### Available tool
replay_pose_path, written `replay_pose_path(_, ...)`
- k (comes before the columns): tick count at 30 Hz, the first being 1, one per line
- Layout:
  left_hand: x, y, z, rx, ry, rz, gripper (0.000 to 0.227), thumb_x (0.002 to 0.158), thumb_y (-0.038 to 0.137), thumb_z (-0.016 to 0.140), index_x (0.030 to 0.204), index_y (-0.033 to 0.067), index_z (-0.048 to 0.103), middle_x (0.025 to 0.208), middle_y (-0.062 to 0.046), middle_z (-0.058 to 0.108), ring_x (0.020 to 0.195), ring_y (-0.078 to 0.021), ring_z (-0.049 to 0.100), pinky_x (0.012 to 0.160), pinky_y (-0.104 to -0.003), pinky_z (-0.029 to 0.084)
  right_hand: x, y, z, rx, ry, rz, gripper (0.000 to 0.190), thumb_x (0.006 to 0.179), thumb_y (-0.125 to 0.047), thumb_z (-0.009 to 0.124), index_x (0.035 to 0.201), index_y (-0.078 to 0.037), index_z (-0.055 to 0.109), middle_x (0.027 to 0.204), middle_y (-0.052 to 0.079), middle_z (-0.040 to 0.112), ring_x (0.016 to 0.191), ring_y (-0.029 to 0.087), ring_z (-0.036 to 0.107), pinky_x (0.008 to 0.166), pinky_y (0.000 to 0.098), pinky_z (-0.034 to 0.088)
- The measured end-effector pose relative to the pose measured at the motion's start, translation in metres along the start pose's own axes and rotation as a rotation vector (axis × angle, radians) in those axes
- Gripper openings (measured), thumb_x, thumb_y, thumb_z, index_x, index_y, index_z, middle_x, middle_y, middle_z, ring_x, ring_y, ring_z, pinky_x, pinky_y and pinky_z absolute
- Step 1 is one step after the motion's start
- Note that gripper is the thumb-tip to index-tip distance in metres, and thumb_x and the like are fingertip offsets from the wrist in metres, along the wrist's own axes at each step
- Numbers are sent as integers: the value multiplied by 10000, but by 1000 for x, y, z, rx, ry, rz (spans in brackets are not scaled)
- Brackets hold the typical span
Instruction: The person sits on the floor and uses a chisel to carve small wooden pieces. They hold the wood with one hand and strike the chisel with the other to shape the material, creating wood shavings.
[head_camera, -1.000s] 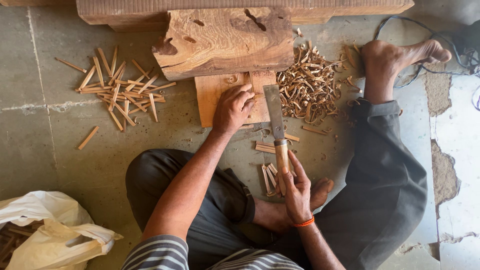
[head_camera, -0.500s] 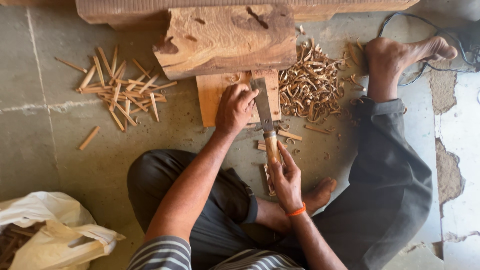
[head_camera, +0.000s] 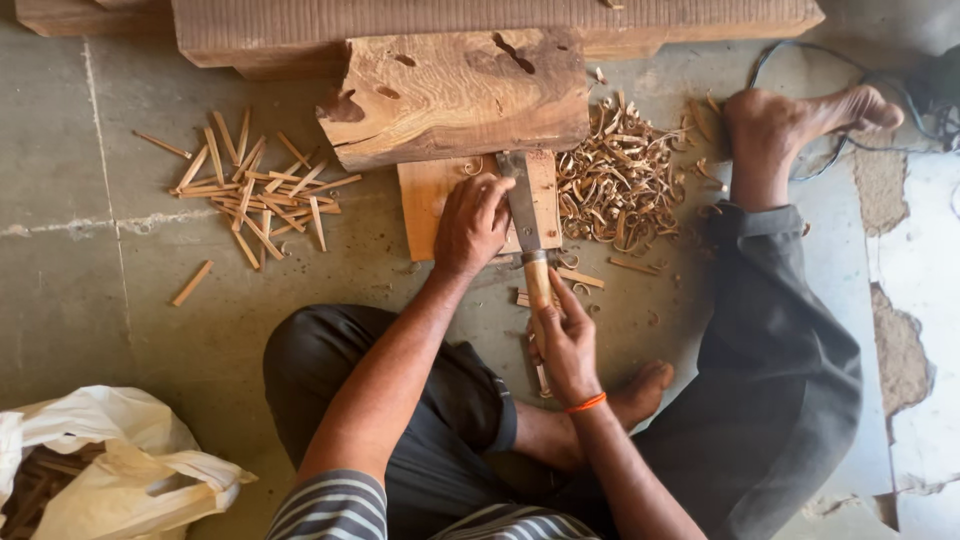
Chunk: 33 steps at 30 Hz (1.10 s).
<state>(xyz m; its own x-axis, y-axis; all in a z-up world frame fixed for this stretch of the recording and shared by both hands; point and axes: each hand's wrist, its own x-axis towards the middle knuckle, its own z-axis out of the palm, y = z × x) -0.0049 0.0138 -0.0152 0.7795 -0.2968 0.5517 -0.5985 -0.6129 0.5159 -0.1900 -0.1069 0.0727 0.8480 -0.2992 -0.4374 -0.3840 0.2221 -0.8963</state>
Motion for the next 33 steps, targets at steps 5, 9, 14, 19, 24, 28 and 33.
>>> replay_pose_path(5, 5, 1, -8, 48, -26, 47, 330, 881, 170, 804, 1183, 68, 719, 1259, -122, 672, 1127, -292, 648, 1002, -416, 517, -14, -3, 1, 253, 60, 49, 534, 1021, -206, 513, 1541, -101, 459, 868, 25, 648, 666, 75, 584, 477, 218, 445)
replay_pose_path(9, -2, 3, -3, 41, -68, 46, 218, 900, 214, 797, 1091, 111, 775, 1264, -91, 706, 1140, -269, 650, 1029, -412, 506, -34, 5, -20, 210, 76, -61, 544, 1042, -203, 532, 1570, -104, 447, 868, 21, 624, 665, 77, 555, 513, 225, 462)
replay_pose_path(14, -5, -5, 1, -49, -60, -36, 189, 891, 180, 832, 1039, 92, 756, 1201, -86, 744, 1133, -229, 660, 1031, -368, 527, -36, 19, -32, 149, 59, -30, 551, 1032, -189, 543, 1569, -115, 448, 853, 26, 628, 682, 68, 562, 529, 225, 469)
replay_pose_path(19, -4, -4, 0, -84, -6, -49, 262, 836, 116, 848, 1073, 78, 742, 1128, -88, 721, 1075, -229, 663, 972, -376, 555, -32, 27, -36, 67, -22, -82, 566, 1035, -134, 591, 1580, -71, 451, 952, -23, 623, 752, 27, 521, 627, 188, 465)
replay_pose_path(24, -9, -3, 1, -28, -30, -11, 279, 824, 62, 867, 1074, 131, 763, 1012, -46, 659, 939, -195, 624, 868, -337, 564, -32, 27, -31, -67, 15, 1, 583, 1000, -141, 622, 1559, -72, 471, 906, -4, 623, 685, 30, 502, 555, 201, 433)
replay_pose_path(28, -6, -5, 7, 28, 2, 20, 287, 812, 76, 872, 1064, 148, 755, 1016, -42, 651, 952, -196, 607, 886, -335, 550, -11, 18, -15, -249, -24, -184, 561, 1007, -154, 596, 1546, -49, 479, 961, -24, 636, 701, 19, 519, 575, 184, 444)
replay_pose_path(33, -14, 4, -2, 5, 21, -7, 271, 795, 62, 867, 1006, 195, 761, 984, -17, 646, 969, -200, 614, 886, -347, 532, -17, 8, -4, -293, -20, -248, 552, 1056, -169, 596, 1574, -40, 456, 1108, -22, 608, 918, 34, 545, 736, 202, 467)
